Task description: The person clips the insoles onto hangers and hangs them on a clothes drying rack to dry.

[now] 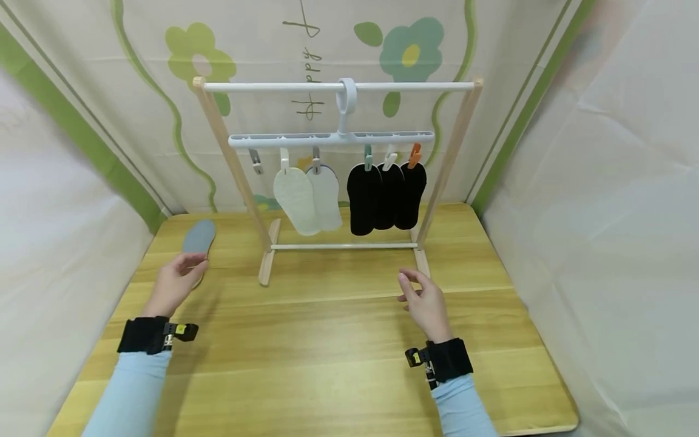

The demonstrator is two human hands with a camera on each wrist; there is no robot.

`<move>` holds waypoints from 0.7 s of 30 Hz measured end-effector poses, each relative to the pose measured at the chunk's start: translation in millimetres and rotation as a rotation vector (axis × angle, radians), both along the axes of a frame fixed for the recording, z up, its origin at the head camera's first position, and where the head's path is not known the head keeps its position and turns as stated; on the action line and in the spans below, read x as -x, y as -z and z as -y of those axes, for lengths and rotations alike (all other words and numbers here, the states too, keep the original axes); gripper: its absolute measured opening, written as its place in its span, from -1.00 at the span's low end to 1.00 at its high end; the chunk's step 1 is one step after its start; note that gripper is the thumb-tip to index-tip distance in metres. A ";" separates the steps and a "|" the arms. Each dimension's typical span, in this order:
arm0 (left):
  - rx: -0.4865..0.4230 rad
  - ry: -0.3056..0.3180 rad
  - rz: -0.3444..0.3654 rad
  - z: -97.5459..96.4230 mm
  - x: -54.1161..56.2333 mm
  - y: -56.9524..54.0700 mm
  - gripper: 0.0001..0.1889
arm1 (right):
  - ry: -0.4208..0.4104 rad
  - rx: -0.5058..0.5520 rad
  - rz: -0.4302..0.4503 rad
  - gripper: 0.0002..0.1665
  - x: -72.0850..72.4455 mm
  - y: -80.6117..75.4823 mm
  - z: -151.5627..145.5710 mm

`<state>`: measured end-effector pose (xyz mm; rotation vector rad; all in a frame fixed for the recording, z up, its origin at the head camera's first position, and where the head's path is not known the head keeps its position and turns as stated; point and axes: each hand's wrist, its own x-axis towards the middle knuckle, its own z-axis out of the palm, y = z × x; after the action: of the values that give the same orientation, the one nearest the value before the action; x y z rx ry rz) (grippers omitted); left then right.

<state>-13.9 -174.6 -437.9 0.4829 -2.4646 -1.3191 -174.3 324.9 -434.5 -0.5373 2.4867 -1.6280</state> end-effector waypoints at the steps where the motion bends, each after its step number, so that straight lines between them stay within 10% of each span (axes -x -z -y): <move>1: -0.006 -0.017 0.003 2.8 -4.3 0.9 -0.54 | 0.008 0.000 0.008 -0.43 1.3 2.2 -0.8; 7: -0.053 -0.143 0.056 26.8 -16.4 9.6 -0.47 | 0.032 -0.012 0.042 -0.40 4.0 12.8 -5.4; 13: -0.093 -0.261 0.131 63.4 4.5 28.8 -0.42 | 0.078 0.003 0.072 -0.45 0.2 20.4 -10.6; 21: -0.060 -0.256 0.276 111.3 32.6 49.1 -0.32 | 0.097 -0.012 0.098 -0.48 -7.3 24.8 -9.2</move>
<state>-46.5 -285.9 -487.1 1.0204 -2.4720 -1.2963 -167.0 334.0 -459.4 -0.3310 2.4847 -1.6303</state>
